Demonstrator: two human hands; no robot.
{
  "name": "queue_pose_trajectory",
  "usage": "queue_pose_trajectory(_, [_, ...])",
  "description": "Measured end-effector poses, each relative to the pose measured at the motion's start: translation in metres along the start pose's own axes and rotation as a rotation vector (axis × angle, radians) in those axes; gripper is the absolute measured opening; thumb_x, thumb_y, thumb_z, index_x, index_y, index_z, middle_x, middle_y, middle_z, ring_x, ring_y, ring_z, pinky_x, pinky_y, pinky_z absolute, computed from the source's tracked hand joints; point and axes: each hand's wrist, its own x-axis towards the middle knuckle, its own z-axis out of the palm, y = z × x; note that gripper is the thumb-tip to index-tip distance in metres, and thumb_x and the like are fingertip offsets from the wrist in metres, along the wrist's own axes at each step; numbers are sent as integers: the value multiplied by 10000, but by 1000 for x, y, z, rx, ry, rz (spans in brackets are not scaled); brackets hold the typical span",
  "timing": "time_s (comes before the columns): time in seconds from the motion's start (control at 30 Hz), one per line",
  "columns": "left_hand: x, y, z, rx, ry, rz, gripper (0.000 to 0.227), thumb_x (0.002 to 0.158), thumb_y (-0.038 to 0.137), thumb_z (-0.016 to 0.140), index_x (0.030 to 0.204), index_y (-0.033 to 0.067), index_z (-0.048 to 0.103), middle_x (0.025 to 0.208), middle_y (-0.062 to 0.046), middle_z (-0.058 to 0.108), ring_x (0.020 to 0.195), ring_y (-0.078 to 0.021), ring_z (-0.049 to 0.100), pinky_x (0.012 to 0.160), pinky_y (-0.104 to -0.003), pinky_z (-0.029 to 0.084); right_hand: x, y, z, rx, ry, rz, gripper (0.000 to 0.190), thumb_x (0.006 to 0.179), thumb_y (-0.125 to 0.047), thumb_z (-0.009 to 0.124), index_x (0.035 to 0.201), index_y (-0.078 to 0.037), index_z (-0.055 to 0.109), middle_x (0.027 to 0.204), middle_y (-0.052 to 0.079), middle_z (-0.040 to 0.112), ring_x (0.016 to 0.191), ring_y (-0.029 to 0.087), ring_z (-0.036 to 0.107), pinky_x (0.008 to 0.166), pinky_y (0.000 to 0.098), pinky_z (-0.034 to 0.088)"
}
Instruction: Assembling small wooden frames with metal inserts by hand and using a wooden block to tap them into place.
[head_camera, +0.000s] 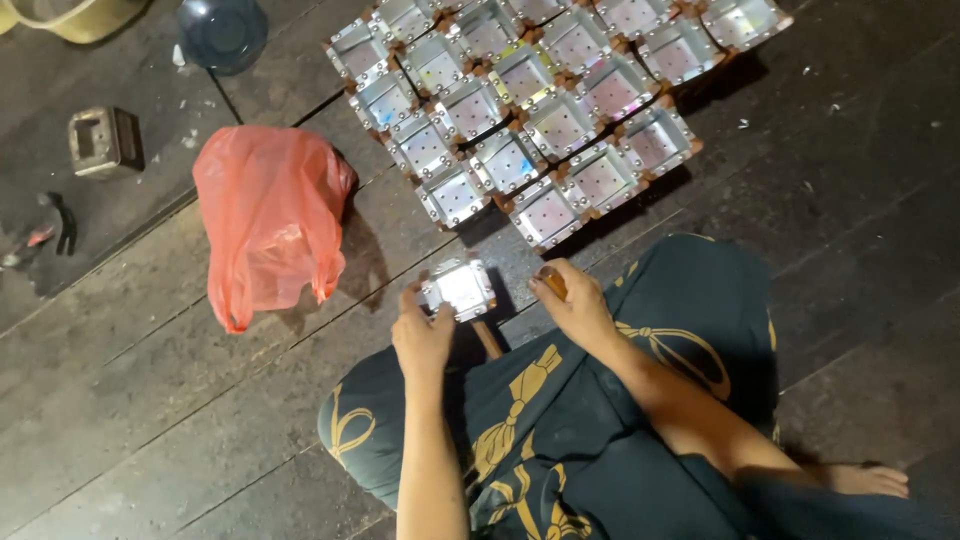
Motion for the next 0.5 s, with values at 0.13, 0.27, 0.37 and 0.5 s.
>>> queue_pose_trajectory(0.13, [29, -30, -17, -13, 139, -44, 600, 773, 354, 678, 1342, 186, 589, 1063, -270, 726, 1051, -503, 670, 948, -605, 508, 4, -9, -5, 58, -5, 23, 96, 945, -231, 751, 976, -142, 734, 691, 102, 714, 604, 259, 707, 529, 312, 534])
queue_pose_trajectory(0.27, [81, -71, -11, 17, 208, -19, 573, 775, 375, 708, 1308, 211, 572, 1095, -236, 723, 1059, -486, 674, 959, -594, 501, 9, -1, -13, 108, 31, 36, 80, 962, -195, 728, 1018, -138, 724, 690, 90, 716, 603, 212, 699, 540, 294, 542])
queue_pose_trajectory(0.37, [86, -68, -17, 79, 202, -37, 657, 760, 430, 760, 1320, 148, 560, 1066, -250, 724, 1062, -464, 681, 950, -572, 507, 16, -6, -30, 147, 88, 59, 67, 961, -160, 726, 1021, -132, 716, 736, 112, 735, 598, 200, 706, 553, 302, 563])
queue_pose_trajectory(0.5, [56, -55, -20, 35, 106, -54, 629, 744, 413, 782, 1283, 156, 585, 1055, -250, 727, 1046, -483, 680, 954, -580, 499, 26, -9, -53, 140, 215, 58, 119, 989, -181, 737, 1091, -122, 722, 851, 128, 735, 684, 206, 694, 608, 320, 551])
